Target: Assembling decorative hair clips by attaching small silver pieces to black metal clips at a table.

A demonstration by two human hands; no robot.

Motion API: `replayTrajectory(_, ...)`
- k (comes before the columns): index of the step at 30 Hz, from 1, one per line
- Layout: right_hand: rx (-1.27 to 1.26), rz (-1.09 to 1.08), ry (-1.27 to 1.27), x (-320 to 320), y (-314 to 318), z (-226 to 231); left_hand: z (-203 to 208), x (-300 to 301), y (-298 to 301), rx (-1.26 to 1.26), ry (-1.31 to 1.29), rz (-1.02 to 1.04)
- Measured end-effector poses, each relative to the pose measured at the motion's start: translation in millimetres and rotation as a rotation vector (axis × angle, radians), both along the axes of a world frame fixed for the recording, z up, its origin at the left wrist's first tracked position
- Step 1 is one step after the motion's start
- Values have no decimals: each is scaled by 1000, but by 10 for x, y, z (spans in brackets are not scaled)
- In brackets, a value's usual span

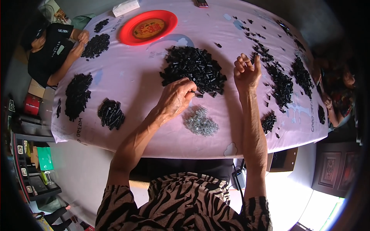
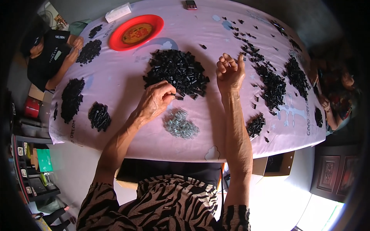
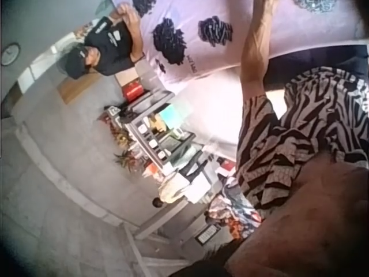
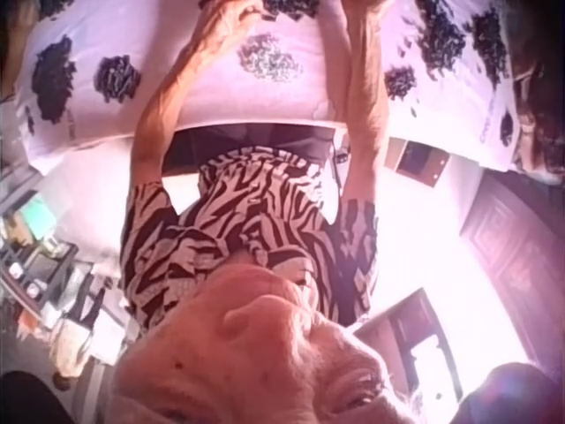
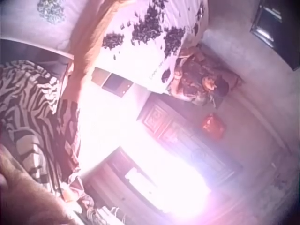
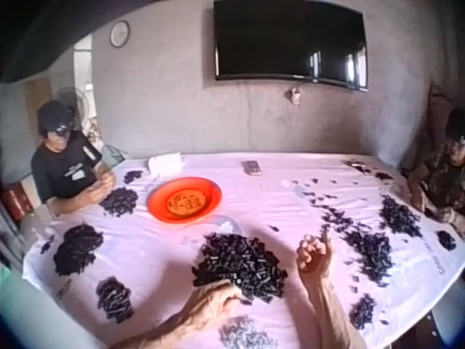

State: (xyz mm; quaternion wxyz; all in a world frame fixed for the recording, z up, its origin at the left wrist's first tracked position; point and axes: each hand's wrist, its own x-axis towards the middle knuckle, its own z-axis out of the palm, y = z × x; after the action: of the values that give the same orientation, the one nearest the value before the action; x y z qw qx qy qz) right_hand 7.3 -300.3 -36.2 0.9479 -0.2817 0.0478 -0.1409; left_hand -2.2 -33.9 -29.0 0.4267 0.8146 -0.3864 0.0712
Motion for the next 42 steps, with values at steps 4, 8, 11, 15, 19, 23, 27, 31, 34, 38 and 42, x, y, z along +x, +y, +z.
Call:
replayTrajectory(4,-35,-12,37,-5,-38,-31,-3,-6,-11,63,28,3)
replayTrajectory(8,-45,1,47,14,10,17,78,-20,49,83,107,21)
replayTrajectory(11,-60,-23,65,19,-5,8,41,11,31,63,165,-9)
replayTrajectory(15,-59,-13,58,19,-36,-24,55,20,23,74,185,-28)
replayTrajectory(19,-57,-3,45,26,-17,-38,44,19,25,38,203,-46)
replayTrajectory(23,-52,54,-15,46,-6,-34,26,5,50,43,159,-38)
replayTrajectory(27,-82,19,-4,-26,-41,-23,-1,-17,-21,29,111,-33)
replayTrajectory(31,-99,-3,15,-4,52,9,-4,-6,11,59,94,-20)
replayTrajectory(34,-110,-56,92,22,118,28,26,-20,25,36,78,-17)
replayTrajectory(38,-115,16,13,-10,70,34,18,-14,9,33,57,-29)
replayTrajectory(42,-105,18,36,-4,109,23,39,-31,20,106,38,-20)
